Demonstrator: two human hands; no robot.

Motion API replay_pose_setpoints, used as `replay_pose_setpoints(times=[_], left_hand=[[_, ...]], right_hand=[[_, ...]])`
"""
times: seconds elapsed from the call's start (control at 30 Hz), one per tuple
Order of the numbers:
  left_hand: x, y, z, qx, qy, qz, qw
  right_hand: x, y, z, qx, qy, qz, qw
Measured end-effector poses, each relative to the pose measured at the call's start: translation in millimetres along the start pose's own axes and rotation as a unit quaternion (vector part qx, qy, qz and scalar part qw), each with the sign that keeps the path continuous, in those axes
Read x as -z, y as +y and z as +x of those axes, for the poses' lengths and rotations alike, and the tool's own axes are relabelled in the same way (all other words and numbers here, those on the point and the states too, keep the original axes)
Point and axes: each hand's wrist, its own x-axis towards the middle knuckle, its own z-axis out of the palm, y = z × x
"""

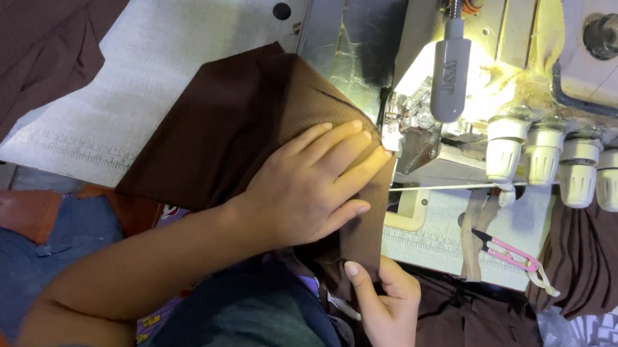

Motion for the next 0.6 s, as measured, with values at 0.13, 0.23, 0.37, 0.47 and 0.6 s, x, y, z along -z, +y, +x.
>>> replay_pose_setpoints(times=[0.13,0.23,0.37,0.47,0.6], left_hand=[[5,-1,-1,-0.019,-0.007,0.022,1.0],[7,-4,-2,-0.029,-0.019,0.037,0.999],[8,-12,6,-0.018,-0.002,0.017,1.0],[12,-15,9,-0.02,0.003,0.011,1.0],[6,-21,8,-0.013,-0.011,-0.01,1.0]], right_hand=[[0,-7,4,0.009,0.0,0.016,1.0],[1,-9,7,-0.008,0.002,0.038,0.999],[-2,-8,14,-0.023,0.004,0.052,0.998],[-3,-2,18,-0.035,0.019,0.073,0.997],[-3,-5,16,-0.038,0.02,0.075,0.996]])
